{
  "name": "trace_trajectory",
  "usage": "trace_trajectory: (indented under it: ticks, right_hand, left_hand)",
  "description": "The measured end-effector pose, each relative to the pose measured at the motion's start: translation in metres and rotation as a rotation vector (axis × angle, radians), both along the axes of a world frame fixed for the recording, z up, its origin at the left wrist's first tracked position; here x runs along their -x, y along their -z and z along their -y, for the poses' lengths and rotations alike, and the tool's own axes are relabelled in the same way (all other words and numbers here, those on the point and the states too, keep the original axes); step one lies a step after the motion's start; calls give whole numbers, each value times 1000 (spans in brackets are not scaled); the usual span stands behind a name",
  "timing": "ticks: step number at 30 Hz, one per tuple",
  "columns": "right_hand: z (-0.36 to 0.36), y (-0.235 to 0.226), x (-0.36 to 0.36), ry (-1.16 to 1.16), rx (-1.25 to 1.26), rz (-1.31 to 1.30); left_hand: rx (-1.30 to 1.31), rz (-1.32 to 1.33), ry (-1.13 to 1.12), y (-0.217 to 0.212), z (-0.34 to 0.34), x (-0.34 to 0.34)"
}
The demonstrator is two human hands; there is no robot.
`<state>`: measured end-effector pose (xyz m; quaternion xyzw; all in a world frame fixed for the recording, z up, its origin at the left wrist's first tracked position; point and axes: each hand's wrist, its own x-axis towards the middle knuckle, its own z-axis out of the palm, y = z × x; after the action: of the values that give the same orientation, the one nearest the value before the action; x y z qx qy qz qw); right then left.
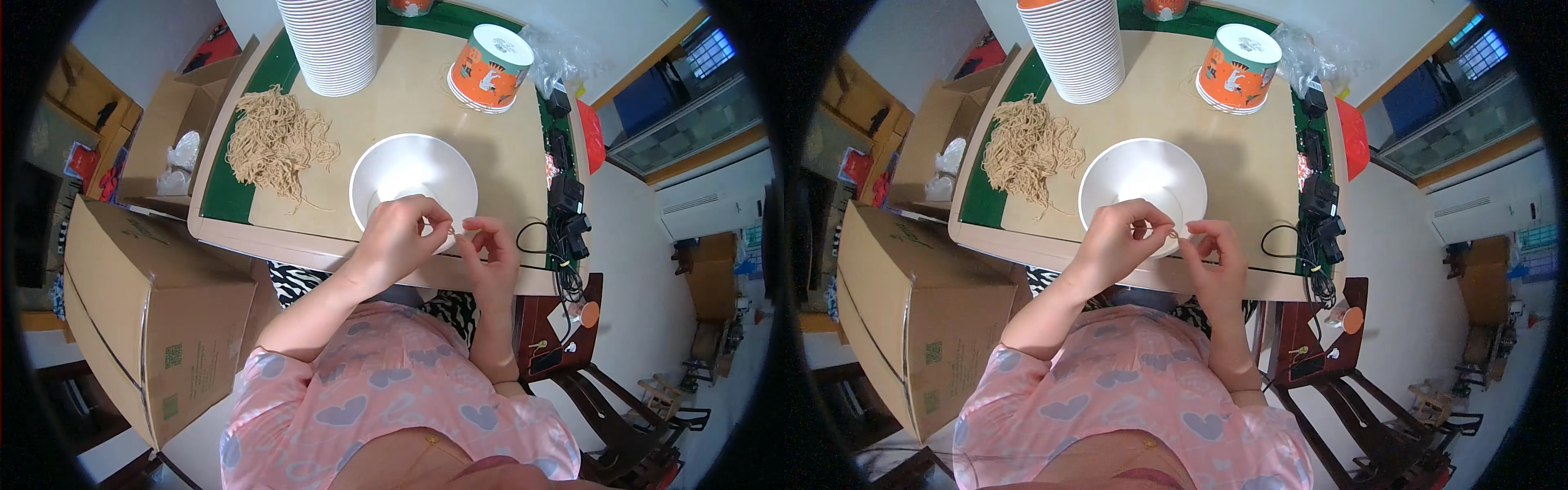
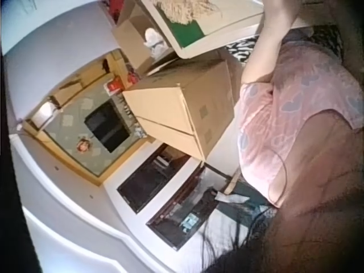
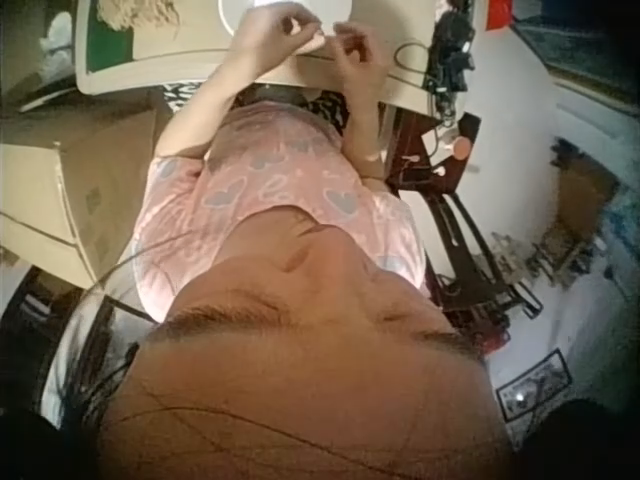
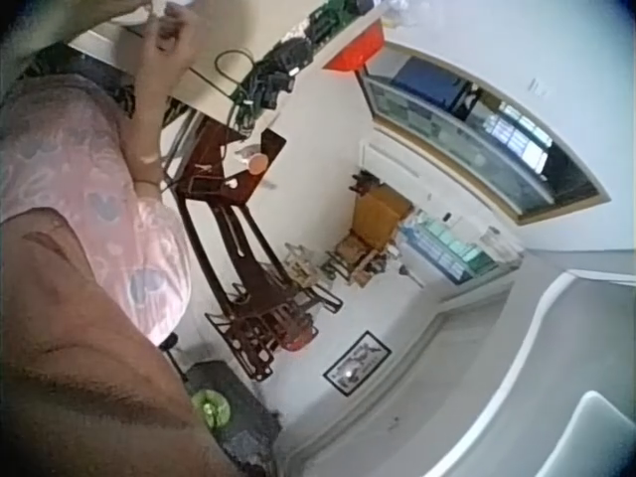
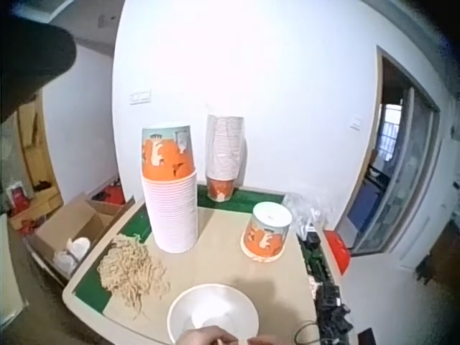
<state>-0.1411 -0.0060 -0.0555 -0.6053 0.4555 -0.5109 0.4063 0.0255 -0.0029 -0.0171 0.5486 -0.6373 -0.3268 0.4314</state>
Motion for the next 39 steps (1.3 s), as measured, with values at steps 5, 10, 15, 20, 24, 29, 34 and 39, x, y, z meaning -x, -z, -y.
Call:
trace_trajectory:
  ticks: [5, 10, 15, 20, 24, 29, 34, 39]
  right_hand:
    - [-2, -22, -4, 6, 82, -343]
    - [0, -26, -8, -28, 60, -367]
    - [5, -16, -13, -58, 14, -230]
    - [6, -10, -18, -31, -23, -164]
    - [6, -5, -18, -9, -22, -136]
    - [6, 5, -18, 40, -30, -32]
    - [6, 9, -18, 38, -11, -43]
    - [5, 7, -18, 26, 3, -71]
  left_hand:
    - [-32, -7, -5, -3, -1, -4]
    - [-70, -62, 15, -1, -1, -5]
    - [-58, -85, 10, 1, -1, -7]
    - [-38, -107, 2, 6, 0, -8]
    - [-43, -90, 8, 6, 0, -9]
    - [-53, -85, 11, 5, 0, -9]
    - [-19, -125, -12, 8, 0, -9]
    - [9, -24, 42, 3, 1, -10]
